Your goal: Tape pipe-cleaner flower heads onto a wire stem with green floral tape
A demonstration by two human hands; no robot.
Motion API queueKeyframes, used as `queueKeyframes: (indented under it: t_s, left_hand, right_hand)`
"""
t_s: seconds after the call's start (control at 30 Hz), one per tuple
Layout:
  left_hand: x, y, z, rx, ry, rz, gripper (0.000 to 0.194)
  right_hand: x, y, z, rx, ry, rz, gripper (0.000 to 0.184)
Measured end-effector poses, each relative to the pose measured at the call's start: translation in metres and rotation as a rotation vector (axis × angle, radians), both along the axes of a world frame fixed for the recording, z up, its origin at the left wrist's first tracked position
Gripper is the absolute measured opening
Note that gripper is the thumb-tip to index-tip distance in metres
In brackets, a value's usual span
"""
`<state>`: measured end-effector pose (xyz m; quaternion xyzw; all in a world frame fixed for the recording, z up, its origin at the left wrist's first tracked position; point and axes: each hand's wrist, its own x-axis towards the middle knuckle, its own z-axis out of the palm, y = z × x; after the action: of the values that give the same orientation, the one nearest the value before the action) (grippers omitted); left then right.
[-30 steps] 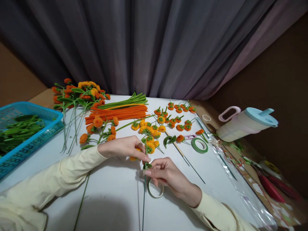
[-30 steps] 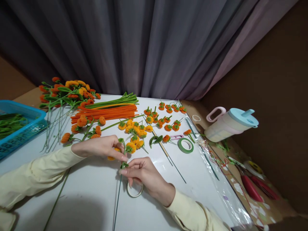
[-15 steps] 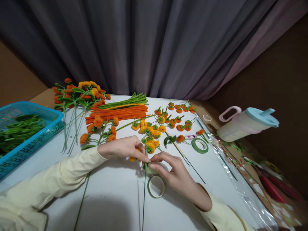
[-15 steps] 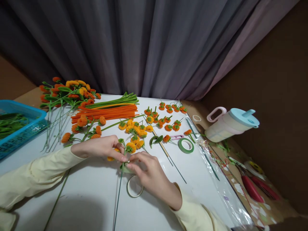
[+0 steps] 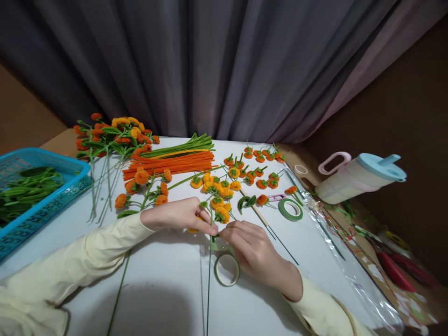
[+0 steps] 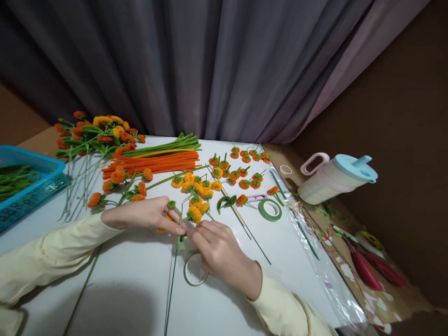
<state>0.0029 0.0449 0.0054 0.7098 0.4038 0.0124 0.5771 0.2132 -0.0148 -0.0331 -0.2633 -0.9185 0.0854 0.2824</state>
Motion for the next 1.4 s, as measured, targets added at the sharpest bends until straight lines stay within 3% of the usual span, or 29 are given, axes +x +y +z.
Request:
queueKeyframes:
  t_s: [0.13, 0.43, 0.77, 0.97, 1.4]
  left_hand:
    - [0.0, -0.001, 0.004, -0.006, 0.007, -0.002, 0.029]
    - [-0.004, 0.0, 0.0, -0.001, 0.008, -0.059, 0.035]
    - [-0.004, 0.002, 0.001, 0.026, -0.013, -0.102, 0.031]
    - [-0.004, 0.003, 0.001, 0.004, -0.031, -0.109, 0.029]
    - [-0.003, 0.001, -0.001, 0.011, -0.038, -0.084, 0.029]
  right_hand:
    - [0.002, 0.002, 0.002, -0.016, 0.016, 0.039, 0.03]
    - [-0.002, 0.002, -0.003, -0.238, 0.228, 0.055, 0.024]
    - [-0.007, -0.003, -0.013, -0.18, 0.305, 0.041, 0.019]
    - [-0.008, -0.005, -0.012, -0.199, 0.296, -0.001, 0.019]
    - [-0.01, -0.005, -0.01, -0.082, 0.267, 0.015, 0.023]
